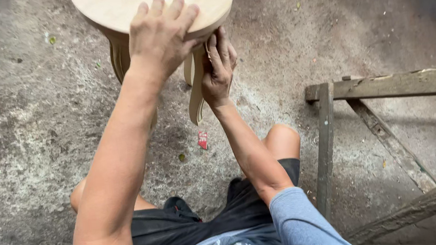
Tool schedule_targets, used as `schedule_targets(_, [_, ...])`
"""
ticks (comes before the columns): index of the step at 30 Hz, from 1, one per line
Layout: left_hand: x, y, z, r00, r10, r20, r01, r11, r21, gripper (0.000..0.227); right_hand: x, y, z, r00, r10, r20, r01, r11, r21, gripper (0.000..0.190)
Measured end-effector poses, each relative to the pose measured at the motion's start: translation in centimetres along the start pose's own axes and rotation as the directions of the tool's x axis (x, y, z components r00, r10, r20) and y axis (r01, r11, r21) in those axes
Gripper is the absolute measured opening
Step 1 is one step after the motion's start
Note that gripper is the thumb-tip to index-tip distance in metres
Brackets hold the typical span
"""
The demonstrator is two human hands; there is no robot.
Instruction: The person sands the surfaces and legs of small wooden stools using a piece of sandpaper, then picks up a finished tabletop and sets it aside before continuing to sand another stool.
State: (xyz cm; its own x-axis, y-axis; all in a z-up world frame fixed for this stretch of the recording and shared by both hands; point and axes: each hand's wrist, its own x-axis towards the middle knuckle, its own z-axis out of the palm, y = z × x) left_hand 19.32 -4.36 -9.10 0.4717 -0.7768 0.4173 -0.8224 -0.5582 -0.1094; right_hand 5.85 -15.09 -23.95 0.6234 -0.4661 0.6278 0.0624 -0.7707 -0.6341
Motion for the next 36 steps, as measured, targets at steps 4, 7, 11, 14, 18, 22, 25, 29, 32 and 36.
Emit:
schedule_targets(4, [0.7,0.2,-0.8,0.998,-0.018,0.06,0.02,0.999,-0.034,0.063,-3.2,-1.9,-2.4,0.993,0.078,0.085,-0.073,0.995,-0.061,0.048])
schedule_targets(7, [0.0,0.8,-0.8,1.0,-0.021,-0.01,0.021,1.0,0.003,0.07,0.5,-0.4,0.6,0.996,-0.072,-0.055,0.07,0.997,-0.038,0.054])
schedule_targets(11, [-0.5,0.5,-0.5,0.998,-0.032,0.056,0.036,0.996,-0.08,0.062,-3.1,-0.9,-2.1,0.994,0.034,0.101,-0.037,0.999,0.022,0.059])
schedule_targets(14, [-0.1,0.7,-0.6,0.999,-0.01,-0.032,0.009,0.999,-0.034,0.066,-3.5,0.8,-5.6,0.985,0.078,0.155,-0.086,0.995,0.046,0.058])
schedule_targets(18, [-0.2,0.3,-0.7,0.999,-0.012,-0.041,0.011,1.0,-0.024,0.062,1.4,1.8,-4.9,0.999,-0.039,-0.006,0.039,0.999,0.012,0.05])
schedule_targets(22, [-0.2,0.4,-0.4,1.0,-0.013,-0.023,0.012,0.999,-0.032,0.057,-0.5,-0.2,-1.5,0.998,-0.059,0.011,0.059,0.998,0.002,0.049])
schedule_targets(25, [-0.3,0.5,-0.5,0.999,-0.033,0.034,0.035,0.998,-0.048,0.059,-3.9,0.5,-6.1,0.953,0.166,0.252,-0.187,0.98,0.062,0.034])
schedule_targets(29, [0.1,0.5,-0.3,0.999,-0.041,-0.013,0.041,0.999,-0.014,0.059,-2.1,2.9,-12.2,0.606,0.581,0.543,-0.723,0.118,0.681,0.035])
schedule_targets(32, [-0.1,0.8,-0.5,0.999,-0.037,-0.015,0.037,0.999,0.013,0.064,-1.3,2.4,-14.0,0.582,0.55,0.6,-0.711,-0.014,0.703,0.039])
schedule_targets(36, [-0.4,1.1,-1.1,0.998,-0.057,0.028,0.058,0.998,-0.016,0.065,-1.6,1.0,-14.4,0.603,0.5,0.621,-0.727,0.025,0.686,0.037])
